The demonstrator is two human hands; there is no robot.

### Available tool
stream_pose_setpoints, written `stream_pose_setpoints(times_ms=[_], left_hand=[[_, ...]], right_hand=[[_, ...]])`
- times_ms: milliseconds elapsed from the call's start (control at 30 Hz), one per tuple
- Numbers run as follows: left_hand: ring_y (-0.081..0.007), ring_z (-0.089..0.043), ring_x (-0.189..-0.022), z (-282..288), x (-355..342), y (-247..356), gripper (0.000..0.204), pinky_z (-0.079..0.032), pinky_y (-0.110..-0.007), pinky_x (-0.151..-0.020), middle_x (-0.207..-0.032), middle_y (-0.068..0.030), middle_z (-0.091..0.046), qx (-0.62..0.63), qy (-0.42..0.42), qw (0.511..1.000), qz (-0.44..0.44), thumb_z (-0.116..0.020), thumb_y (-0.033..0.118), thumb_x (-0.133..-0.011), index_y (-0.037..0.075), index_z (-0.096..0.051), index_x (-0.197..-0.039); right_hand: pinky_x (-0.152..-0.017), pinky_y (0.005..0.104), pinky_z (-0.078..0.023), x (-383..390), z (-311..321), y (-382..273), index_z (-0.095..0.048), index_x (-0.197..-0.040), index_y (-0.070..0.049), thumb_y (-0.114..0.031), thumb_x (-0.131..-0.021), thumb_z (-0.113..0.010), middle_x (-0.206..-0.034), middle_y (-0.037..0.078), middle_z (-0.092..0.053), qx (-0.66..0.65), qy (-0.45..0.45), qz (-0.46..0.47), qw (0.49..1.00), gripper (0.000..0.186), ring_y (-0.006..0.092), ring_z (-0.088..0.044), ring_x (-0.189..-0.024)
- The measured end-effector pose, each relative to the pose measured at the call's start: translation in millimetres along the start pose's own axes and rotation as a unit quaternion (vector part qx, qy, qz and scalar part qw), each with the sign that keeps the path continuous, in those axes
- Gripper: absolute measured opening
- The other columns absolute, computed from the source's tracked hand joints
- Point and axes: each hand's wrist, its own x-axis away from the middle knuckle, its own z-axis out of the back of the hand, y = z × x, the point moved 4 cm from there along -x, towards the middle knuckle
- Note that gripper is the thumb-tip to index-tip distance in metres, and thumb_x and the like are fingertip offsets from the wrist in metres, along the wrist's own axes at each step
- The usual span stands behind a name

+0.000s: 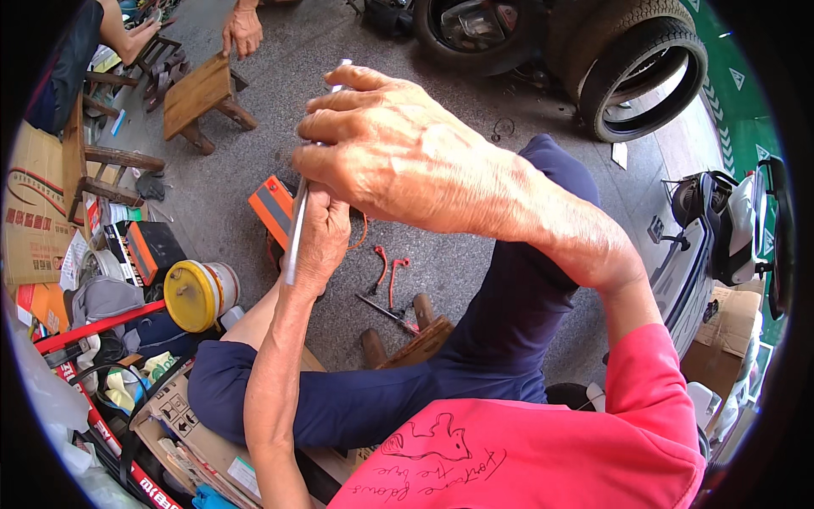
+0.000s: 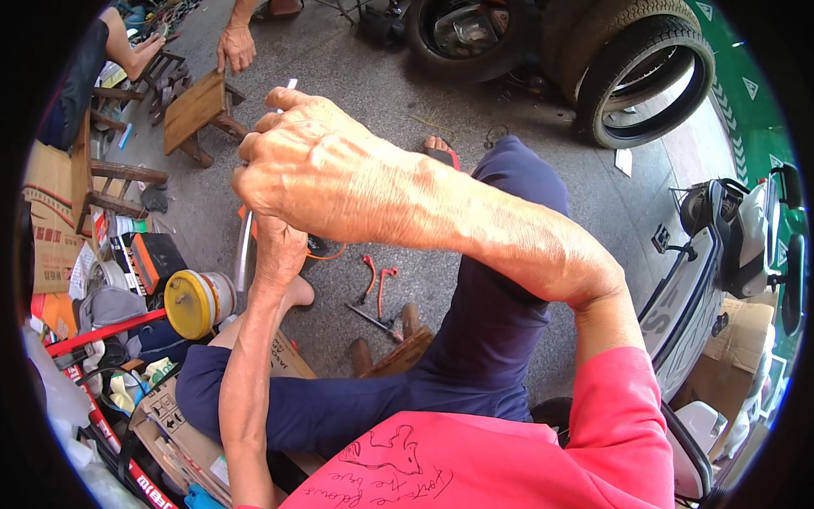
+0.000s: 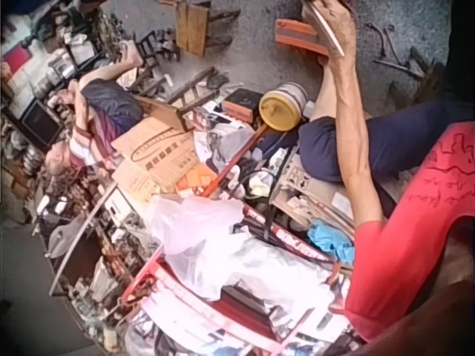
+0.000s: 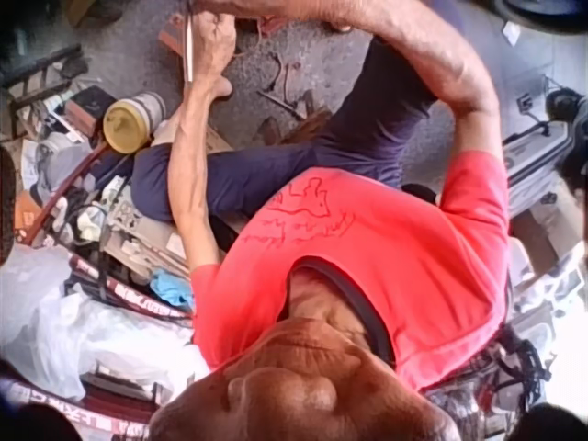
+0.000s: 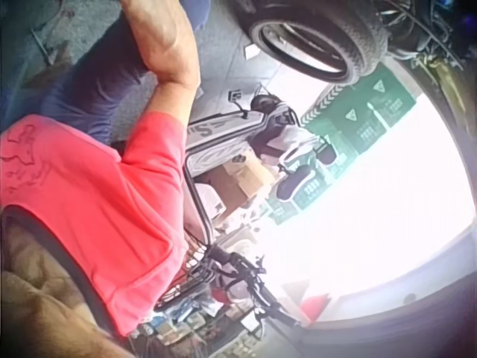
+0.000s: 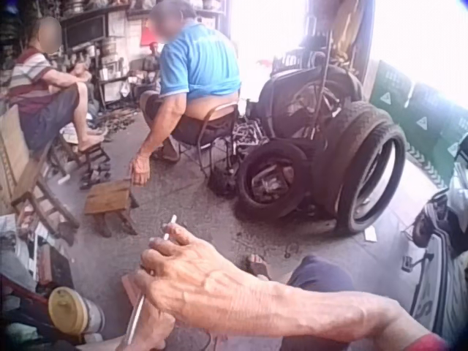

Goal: The person sits on the floor of a workshop and uses a metal file to scrape the terminals of two red and black batteries. They repeatedly file the metal contacts on the top of the batteries, occasionally lifting the file to inspect the surface. The workspace is cluttered with tires and boxes.

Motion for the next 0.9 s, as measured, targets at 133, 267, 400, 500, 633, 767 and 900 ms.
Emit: stream_pose_setpoints(times_ms=[133,267,400,500,633,767,900], left_hand=[[-0.0302,-0.063,-0.073,9,11,-11,0.016,-0.049,-0.039,-0.066,-0.080,-0.0190,-0.062,0.046,-0.085,0.991,0.089,-0.053,0.010,-0.098,-0.005,-0.058,-0.102],[-0.0250,-0.061,-0.071,-7,0,10,0.016,-0.048,-0.037,-0.065,-0.081,-0.0178,-0.062,0.041,-0.072,0.996,0.031,-0.052,0.011,-0.099,-0.003,-0.058,-0.105],[-0.0213,-0.058,-0.070,1,-1,4,0.017,-0.048,-0.035,-0.066,-0.079,-0.0146,-0.061,0.061,-0.081,0.991,0.088,-0.051,0.011,-0.100,-0.001,-0.057,-0.109],[-0.0196,-0.059,-0.070,0,3,-13,0.017,-0.048,-0.034,-0.066,-0.080,-0.0135,-0.062,0.081,-0.089,0.985,0.121,-0.051,0.010,-0.100,0.000,-0.058,-0.112],[-0.0225,-0.061,-0.071,3,1,-8,0.020,-0.048,-0.034,-0.066,-0.081,-0.0150,-0.062,0.058,-0.085,0.991,0.084,-0.050,0.011,-0.100,-0.001,-0.057,-0.115],[-0.0261,-0.060,-0.070,1,1,-3,0.022,-0.047,-0.035,-0.065,-0.080,-0.0169,-0.062,0.062,-0.088,0.992,0.069,-0.049,0.013,-0.101,-0.001,-0.057,-0.115],[-0.0271,-0.058,-0.066,2,1,-2,0.022,-0.046,-0.037,-0.062,-0.076,-0.0179,-0.060,0.056,-0.116,0.987,0.096,-0.049,0.015,-0.101,-0.001,-0.057,-0.113]], right_hand=[[-0.073,0.0426,-0.051,-11,-22,-5,-0.063,-0.074,-0.005,-0.023,-0.075,-0.069,-0.074,0.013,-0.066,0.029,-0.052,-0.083,0.995,0.019,0.0298,-0.067,-0.078],[-0.065,0.0436,-0.051,-9,-12,1,-0.063,-0.071,-0.006,-0.022,-0.075,-0.068,-0.066,0.013,-0.064,0.057,-0.068,-0.186,0.978,0.018,0.0318,-0.067,-0.070],[-0.061,0.0389,-0.051,-7,8,11,-0.059,-0.073,-0.006,-0.023,-0.076,-0.070,-0.067,0.008,-0.063,0.031,-0.048,-0.199,0.978,0.020,0.0277,-0.067,-0.073],[-0.054,0.0375,-0.050,-1,-2,14,-0.059,-0.075,-0.006,-0.018,-0.077,-0.068,-0.072,0.009,-0.060,0.013,0.029,-0.121,0.992,0.015,0.0289,-0.064,-0.069],[-0.078,0.0358,-0.050,-5,-6,8,-0.063,-0.082,-0.007,-0.015,-0.072,-0.068,-0.092,0.007,-0.064,-0.017,-0.003,-0.047,0.999,0.014,0.0259,-0.062,-0.096],[-0.096,0.0409,-0.043,-6,-3,0,-0.065,-0.086,-0.005,-0.016,-0.069,-0.070,-0.101,0.008,-0.065,0.012,0.037,0.048,0.998,0.021,0.0265,-0.057,-0.110],[-0.098,0.0408,-0.041,-8,-4,4,-0.065,-0.082,-0.006,-0.018,-0.070,-0.068,-0.101,0.007,-0.065,0.008,0.001,0.076,0.997,0.017,0.0244,-0.057,-0.112]])
